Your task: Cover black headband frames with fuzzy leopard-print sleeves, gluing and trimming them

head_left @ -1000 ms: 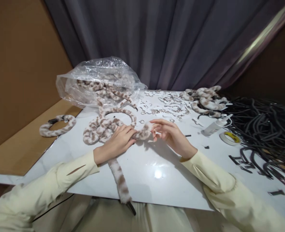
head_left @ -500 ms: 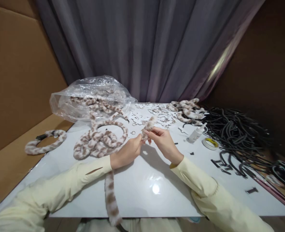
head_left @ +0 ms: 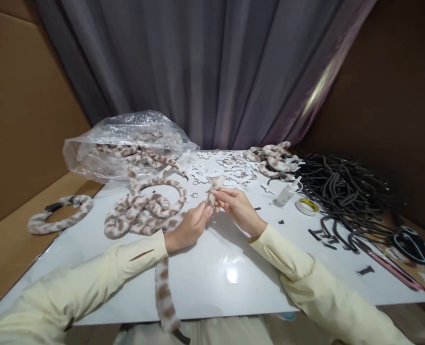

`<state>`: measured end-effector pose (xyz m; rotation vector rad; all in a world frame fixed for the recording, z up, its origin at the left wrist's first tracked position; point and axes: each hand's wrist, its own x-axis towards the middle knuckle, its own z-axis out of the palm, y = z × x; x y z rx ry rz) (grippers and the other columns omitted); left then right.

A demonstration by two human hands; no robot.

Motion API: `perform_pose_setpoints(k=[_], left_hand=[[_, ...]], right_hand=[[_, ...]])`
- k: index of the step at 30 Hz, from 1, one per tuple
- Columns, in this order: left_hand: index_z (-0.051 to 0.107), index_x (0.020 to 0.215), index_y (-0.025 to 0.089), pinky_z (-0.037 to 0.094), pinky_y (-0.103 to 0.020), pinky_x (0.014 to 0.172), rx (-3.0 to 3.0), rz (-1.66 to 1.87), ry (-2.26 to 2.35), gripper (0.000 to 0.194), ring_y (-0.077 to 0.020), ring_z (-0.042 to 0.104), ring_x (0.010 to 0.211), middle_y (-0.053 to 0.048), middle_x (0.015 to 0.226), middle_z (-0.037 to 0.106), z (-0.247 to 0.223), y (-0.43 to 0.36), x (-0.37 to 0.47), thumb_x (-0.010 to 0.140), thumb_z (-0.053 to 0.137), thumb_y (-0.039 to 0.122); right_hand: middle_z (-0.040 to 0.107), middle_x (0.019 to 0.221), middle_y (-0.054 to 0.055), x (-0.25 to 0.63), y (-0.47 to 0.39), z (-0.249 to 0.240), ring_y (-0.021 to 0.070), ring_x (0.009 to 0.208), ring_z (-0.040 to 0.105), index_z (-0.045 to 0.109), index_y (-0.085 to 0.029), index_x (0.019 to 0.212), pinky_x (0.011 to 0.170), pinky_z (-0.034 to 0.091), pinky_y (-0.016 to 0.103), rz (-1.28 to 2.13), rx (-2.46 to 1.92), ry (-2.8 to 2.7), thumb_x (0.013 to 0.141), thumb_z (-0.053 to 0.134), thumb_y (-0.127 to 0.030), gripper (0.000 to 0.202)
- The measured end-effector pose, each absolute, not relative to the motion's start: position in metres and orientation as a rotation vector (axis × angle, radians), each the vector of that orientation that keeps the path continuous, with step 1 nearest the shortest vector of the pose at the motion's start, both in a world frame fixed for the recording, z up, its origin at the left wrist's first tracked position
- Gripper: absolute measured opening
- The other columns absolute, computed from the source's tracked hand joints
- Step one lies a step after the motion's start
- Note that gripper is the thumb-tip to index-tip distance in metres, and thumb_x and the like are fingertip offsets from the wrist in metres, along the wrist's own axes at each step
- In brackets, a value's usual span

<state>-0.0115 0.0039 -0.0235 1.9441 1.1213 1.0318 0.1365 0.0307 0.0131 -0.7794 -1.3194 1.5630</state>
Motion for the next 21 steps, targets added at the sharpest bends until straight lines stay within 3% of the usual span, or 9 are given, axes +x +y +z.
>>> perform_pose_setpoints(k=[10,15,21], left_hand=[[0.033,0.075,0.021,0.031,-0.027,0.053,2.033,1.050,1.171,0.018,-0.0126,0.040,0.052,0.003,0.059,0.041,-0.0230,0.0048,-0.0112,0.090,0.027,0.029],[0.033,0.076,0.021,0.031,-0.026,0.053,2.065,1.041,1.196,0.015,-0.0131,0.042,0.052,0.003,0.060,0.042,-0.0240,0.0054,-0.0126,0.089,0.029,0.027],[0.030,0.072,0.022,0.032,-0.026,0.052,2.094,1.046,1.232,0.019,-0.0136,0.044,0.051,0.003,0.058,0.043,-0.0232,0.0062,-0.0121,0.091,0.028,0.028]], right_hand=[[0.055,0.055,-0.003,0.1349,0.0283,0.0096,0.0094,0.060,0.052,0.064,-0.015,0.055,0.065,0.043,0.024,1.700,-0.758,-1.240,0.064,0.074,-0.031,0.021],[0.062,0.069,0.001,0.1335,0.0261,0.0093,0.0110,0.066,0.054,0.069,-0.014,0.067,0.067,0.044,0.025,1.704,-0.781,-1.242,0.061,0.075,-0.032,0.020],[0.061,0.066,-0.001,0.1348,0.0278,0.0062,0.0096,0.060,0.055,0.066,-0.015,0.075,0.063,0.045,0.025,1.591,-0.841,-1.210,0.062,0.075,-0.034,0.024]])
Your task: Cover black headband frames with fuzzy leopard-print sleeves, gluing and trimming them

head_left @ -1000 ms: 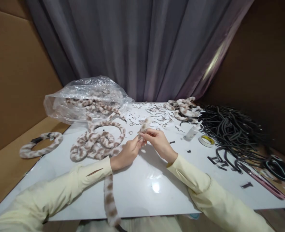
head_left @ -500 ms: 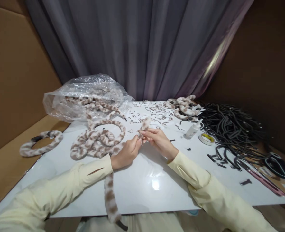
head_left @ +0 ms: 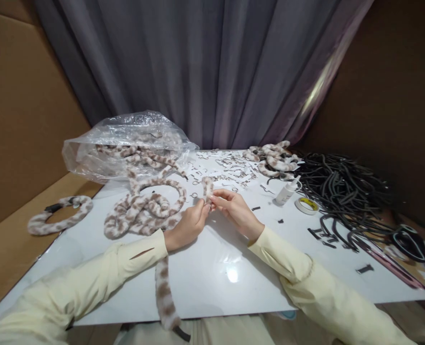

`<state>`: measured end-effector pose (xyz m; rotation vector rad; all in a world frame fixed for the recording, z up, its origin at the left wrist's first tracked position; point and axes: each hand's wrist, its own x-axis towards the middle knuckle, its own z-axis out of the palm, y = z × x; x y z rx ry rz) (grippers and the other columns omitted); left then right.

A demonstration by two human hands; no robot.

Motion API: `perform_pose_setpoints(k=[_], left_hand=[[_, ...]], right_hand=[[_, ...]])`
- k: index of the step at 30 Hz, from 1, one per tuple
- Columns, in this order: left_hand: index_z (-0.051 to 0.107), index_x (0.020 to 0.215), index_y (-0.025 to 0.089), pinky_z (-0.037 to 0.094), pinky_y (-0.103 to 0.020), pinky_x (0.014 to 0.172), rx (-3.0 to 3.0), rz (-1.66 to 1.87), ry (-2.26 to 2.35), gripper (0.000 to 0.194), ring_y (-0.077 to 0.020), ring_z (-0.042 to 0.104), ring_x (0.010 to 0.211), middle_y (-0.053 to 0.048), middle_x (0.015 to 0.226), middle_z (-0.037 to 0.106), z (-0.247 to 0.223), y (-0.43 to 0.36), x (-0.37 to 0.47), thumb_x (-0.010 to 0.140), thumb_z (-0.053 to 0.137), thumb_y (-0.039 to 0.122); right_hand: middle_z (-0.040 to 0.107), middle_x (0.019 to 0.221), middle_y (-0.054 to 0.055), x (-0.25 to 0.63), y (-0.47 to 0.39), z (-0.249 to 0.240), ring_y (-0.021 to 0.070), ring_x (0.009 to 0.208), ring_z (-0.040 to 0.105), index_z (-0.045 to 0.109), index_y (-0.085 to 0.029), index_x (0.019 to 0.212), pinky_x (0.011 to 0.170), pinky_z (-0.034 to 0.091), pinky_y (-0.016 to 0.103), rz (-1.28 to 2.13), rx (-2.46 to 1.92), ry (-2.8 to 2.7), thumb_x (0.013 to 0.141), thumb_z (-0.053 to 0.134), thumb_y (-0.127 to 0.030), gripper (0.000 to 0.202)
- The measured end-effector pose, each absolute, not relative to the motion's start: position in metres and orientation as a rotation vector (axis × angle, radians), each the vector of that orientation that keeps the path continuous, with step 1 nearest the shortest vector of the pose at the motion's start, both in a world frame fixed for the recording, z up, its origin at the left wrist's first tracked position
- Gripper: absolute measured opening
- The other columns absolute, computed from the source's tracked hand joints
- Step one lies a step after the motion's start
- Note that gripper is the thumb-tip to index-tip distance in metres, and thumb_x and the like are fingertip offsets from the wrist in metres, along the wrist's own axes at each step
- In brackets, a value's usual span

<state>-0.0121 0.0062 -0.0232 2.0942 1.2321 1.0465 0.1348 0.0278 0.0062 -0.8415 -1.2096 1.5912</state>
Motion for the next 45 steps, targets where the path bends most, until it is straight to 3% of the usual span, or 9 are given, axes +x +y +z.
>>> perform_pose_setpoints(k=[8,15,26,40,45], left_hand=[[0.033,0.074,0.021,0.036,-0.026,0.056,2.181,1.034,1.224,0.018,-0.0150,0.049,0.057,0.001,0.063,0.047,-0.023,0.009,-0.010,0.091,0.028,0.023],[0.039,0.076,0.020,0.034,-0.027,0.055,2.280,0.963,1.231,0.018,-0.0147,0.047,0.056,0.001,0.064,0.048,-0.024,0.008,-0.012,0.091,0.029,0.023],[0.041,0.081,0.019,0.034,-0.029,0.054,2.340,0.856,1.307,0.018,-0.0181,0.051,0.059,-0.002,0.065,0.050,-0.026,0.008,-0.012,0.091,0.027,0.021],[0.043,0.080,0.019,0.035,-0.029,0.054,2.303,0.873,1.317,0.017,-0.0180,0.050,0.058,-0.001,0.064,0.050,-0.028,0.008,-0.014,0.091,0.029,0.022],[0.039,0.108,0.017,0.035,-0.027,0.052,2.184,0.913,1.356,0.020,-0.0176,0.051,0.053,0.002,0.060,0.048,-0.026,0.006,-0.013,0.091,0.030,0.023]], right_hand=[[0.065,0.065,0.003,0.140,0.031,0.010,0.0137,0.062,0.059,0.068,-0.013,0.076,0.067,0.048,0.030,1.406,-0.920,-1.382,0.064,0.072,-0.036,0.027],[0.058,0.056,0.001,0.147,0.035,0.015,0.0122,0.052,0.053,0.067,-0.013,0.073,0.055,0.043,0.027,1.195,-0.975,-1.670,0.072,0.065,-0.033,0.020],[0.053,0.065,0.002,0.145,0.028,0.013,0.0133,0.059,0.046,0.057,-0.016,0.071,0.059,0.036,0.027,0.583,-0.932,-2.081,0.078,0.048,-0.012,0.012],[0.051,0.078,0.006,0.151,0.026,0.010,0.0164,0.065,0.048,0.049,-0.016,0.081,0.060,0.038,0.027,0.318,-0.810,-2.406,0.078,0.039,-0.006,0.015],[0.049,0.075,0.005,0.152,0.027,0.012,0.0155,0.062,0.045,0.047,-0.017,0.078,0.057,0.035,0.027,0.309,-0.800,-2.414,0.080,0.037,-0.007,0.014]])
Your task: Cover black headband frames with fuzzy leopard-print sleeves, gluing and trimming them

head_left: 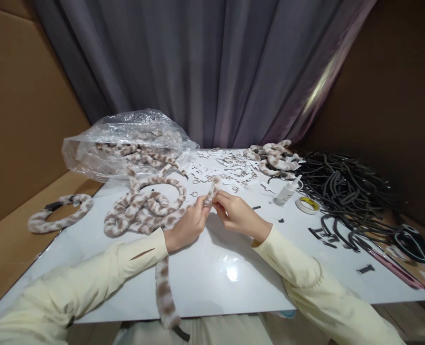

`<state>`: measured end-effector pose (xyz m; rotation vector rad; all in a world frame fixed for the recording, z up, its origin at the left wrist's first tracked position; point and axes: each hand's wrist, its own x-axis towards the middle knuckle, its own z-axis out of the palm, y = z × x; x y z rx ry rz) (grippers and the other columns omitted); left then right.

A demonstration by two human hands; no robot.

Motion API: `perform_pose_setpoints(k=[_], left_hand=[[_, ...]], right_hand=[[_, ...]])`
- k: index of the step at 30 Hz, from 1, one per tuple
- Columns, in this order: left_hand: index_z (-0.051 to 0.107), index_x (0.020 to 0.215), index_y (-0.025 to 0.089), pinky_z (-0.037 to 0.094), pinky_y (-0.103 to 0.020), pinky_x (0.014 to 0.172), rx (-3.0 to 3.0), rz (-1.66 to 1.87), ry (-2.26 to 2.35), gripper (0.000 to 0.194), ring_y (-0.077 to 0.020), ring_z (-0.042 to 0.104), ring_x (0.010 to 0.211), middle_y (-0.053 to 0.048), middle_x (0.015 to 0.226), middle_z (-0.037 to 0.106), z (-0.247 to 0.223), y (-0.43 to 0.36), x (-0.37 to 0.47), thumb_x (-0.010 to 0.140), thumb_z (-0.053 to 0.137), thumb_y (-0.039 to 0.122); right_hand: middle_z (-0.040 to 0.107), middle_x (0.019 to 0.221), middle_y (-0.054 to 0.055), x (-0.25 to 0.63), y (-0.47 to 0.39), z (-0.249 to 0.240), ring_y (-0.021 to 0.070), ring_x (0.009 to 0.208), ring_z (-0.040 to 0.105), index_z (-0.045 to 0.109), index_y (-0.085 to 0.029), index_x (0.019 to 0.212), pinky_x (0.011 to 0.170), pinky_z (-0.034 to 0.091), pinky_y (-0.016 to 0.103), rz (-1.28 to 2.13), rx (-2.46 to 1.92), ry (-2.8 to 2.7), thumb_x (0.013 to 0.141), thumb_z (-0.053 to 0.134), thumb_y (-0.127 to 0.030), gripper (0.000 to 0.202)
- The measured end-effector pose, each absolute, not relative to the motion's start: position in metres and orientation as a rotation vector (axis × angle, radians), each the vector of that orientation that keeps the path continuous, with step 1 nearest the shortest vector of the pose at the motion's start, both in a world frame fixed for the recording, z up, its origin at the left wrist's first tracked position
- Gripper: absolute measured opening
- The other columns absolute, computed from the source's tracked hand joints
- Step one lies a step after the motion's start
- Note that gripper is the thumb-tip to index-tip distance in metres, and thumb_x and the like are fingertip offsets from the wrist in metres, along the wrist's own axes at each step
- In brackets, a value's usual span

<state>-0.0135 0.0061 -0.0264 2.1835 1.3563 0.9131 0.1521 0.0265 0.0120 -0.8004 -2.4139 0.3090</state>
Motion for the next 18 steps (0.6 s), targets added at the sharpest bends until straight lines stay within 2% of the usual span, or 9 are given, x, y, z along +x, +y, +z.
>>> perform_pose_setpoints(k=[2,4,13,18], left_hand=[[0.033,0.118,0.015,0.037,-0.027,0.054,2.126,0.953,1.338,0.029,-0.0177,0.053,0.055,0.002,0.062,0.049,-0.0247,0.0048,-0.0123,0.090,0.032,0.022],[0.031,0.121,0.013,0.039,-0.028,0.056,2.111,0.989,1.318,0.032,-0.0177,0.053,0.055,0.001,0.064,0.051,-0.0232,0.0039,-0.0114,0.089,0.033,0.021],[0.036,0.111,0.018,0.038,-0.025,0.054,2.122,1.065,1.267,0.024,-0.0154,0.054,0.055,0.003,0.063,0.050,-0.0273,0.0090,-0.0140,0.087,0.031,0.015],[0.037,0.097,0.019,0.037,-0.024,0.052,2.045,1.129,1.295,0.009,-0.0148,0.054,0.053,0.003,0.061,0.051,-0.0273,0.0112,-0.0143,0.088,0.033,0.020]], right_hand=[[0.048,0.076,0.005,0.1523,0.0269,0.0125,0.0151,0.062,0.045,0.046,-0.017,0.077,0.057,0.035,0.027,0.335,-0.789,-2.408,0.080,0.037,-0.007,0.014],[0.049,0.076,0.005,0.1524,0.0274,0.0130,0.0147,0.062,0.045,0.046,-0.017,0.077,0.058,0.035,0.026,0.360,-0.783,-2.400,0.080,0.037,-0.007,0.014],[0.047,0.069,0.001,0.1492,0.0251,0.0148,0.0120,0.059,0.042,0.045,-0.017,0.072,0.057,0.034,0.024,0.488,-0.760,-2.324,0.078,0.039,-0.006,0.014],[0.054,0.078,0.004,0.1512,0.0297,0.0158,0.0126,0.065,0.050,0.054,-0.015,0.080,0.059,0.040,0.025,0.612,-0.828,-2.267,0.083,0.047,-0.018,0.008]])
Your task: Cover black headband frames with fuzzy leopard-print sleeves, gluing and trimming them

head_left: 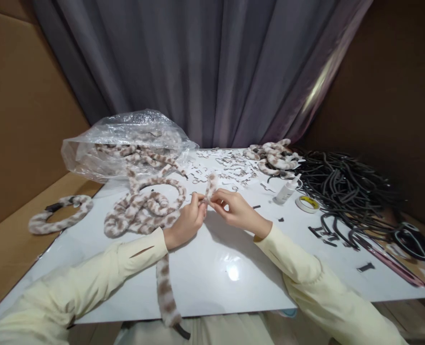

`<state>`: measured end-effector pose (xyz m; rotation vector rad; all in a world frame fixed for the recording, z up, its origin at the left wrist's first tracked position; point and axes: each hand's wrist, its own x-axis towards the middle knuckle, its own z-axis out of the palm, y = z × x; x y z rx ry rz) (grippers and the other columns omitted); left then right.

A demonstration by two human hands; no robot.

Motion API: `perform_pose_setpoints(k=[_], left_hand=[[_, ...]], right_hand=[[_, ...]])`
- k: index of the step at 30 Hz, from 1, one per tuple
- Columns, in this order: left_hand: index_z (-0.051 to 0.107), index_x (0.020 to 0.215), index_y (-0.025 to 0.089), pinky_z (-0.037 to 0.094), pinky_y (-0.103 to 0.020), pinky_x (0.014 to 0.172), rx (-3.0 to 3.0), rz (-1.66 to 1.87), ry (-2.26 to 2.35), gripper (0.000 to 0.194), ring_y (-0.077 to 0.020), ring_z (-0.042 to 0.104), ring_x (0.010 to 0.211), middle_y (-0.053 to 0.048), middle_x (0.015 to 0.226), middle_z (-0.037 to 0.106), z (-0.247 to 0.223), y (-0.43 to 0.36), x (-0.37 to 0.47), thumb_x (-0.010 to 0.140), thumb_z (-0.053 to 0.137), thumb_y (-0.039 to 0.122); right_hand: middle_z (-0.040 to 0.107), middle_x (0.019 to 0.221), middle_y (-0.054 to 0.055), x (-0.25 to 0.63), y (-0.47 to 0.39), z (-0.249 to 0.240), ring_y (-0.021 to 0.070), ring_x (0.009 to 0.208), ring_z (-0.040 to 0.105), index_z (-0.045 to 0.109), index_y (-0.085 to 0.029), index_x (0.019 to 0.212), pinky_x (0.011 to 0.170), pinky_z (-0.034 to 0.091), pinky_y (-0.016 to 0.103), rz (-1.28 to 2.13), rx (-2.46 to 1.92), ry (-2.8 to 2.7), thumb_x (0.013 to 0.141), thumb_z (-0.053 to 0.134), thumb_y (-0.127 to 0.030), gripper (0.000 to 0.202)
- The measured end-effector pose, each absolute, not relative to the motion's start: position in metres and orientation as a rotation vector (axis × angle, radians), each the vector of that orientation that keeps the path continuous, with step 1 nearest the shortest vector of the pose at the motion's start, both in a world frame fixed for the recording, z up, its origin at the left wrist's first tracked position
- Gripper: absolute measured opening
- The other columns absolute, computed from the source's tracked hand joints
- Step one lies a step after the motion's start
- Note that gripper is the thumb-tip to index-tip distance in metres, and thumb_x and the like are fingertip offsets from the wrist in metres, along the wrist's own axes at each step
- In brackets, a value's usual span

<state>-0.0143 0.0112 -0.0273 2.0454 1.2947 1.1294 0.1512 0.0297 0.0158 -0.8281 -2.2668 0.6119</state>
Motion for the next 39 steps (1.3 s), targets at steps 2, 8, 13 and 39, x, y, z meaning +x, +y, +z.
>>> perform_pose_setpoints(k=[2,8,13,39], left_hand=[[0.036,0.092,0.020,0.037,-0.024,0.051,2.044,1.140,1.292,0.005,-0.0148,0.053,0.053,0.003,0.060,0.050,-0.026,0.011,-0.014,0.089,0.033,0.022],[0.040,0.092,0.020,0.036,-0.024,0.054,2.110,1.103,1.242,0.006,-0.0141,0.051,0.054,0.003,0.062,0.049,-0.025,0.008,-0.013,0.089,0.036,0.022],[0.042,0.094,0.019,0.037,-0.024,0.055,2.121,1.061,1.220,0.008,-0.0137,0.051,0.054,0.003,0.063,0.052,-0.022,0.007,-0.013,0.088,0.037,0.022],[0.041,0.081,0.019,0.038,-0.026,0.056,2.287,0.995,1.101,0.015,-0.0149,0.048,0.055,-0.001,0.063,0.050,-0.026,0.016,-0.020,0.090,0.029,0.021]], right_hand=[[0.057,0.088,0.006,0.153,0.034,0.018,0.0123,0.065,0.053,0.057,-0.015,0.086,0.056,0.043,0.025,0.860,-0.919,-2.135,0.081,0.056,-0.029,0.015],[0.050,0.066,-0.001,0.155,0.041,0.021,0.0086,0.057,0.048,0.062,-0.013,0.085,0.048,0.043,0.020,1.721,-0.806,-1.362,0.075,0.066,-0.037,0.026],[0.047,0.062,-0.004,0.153,0.039,0.019,0.0043,0.048,0.037,0.062,-0.014,0.087,0.042,0.037,0.017,1.781,-0.721,-1.234,0.072,0.070,-0.031,0.024],[0.054,0.055,-0.003,0.134,0.030,0.010,0.0083,0.054,0.051,0.060,-0.013,0.062,0.060,0.043,0.023,1.710,-0.648,-1.212,0.069,0.073,-0.029,0.022]])
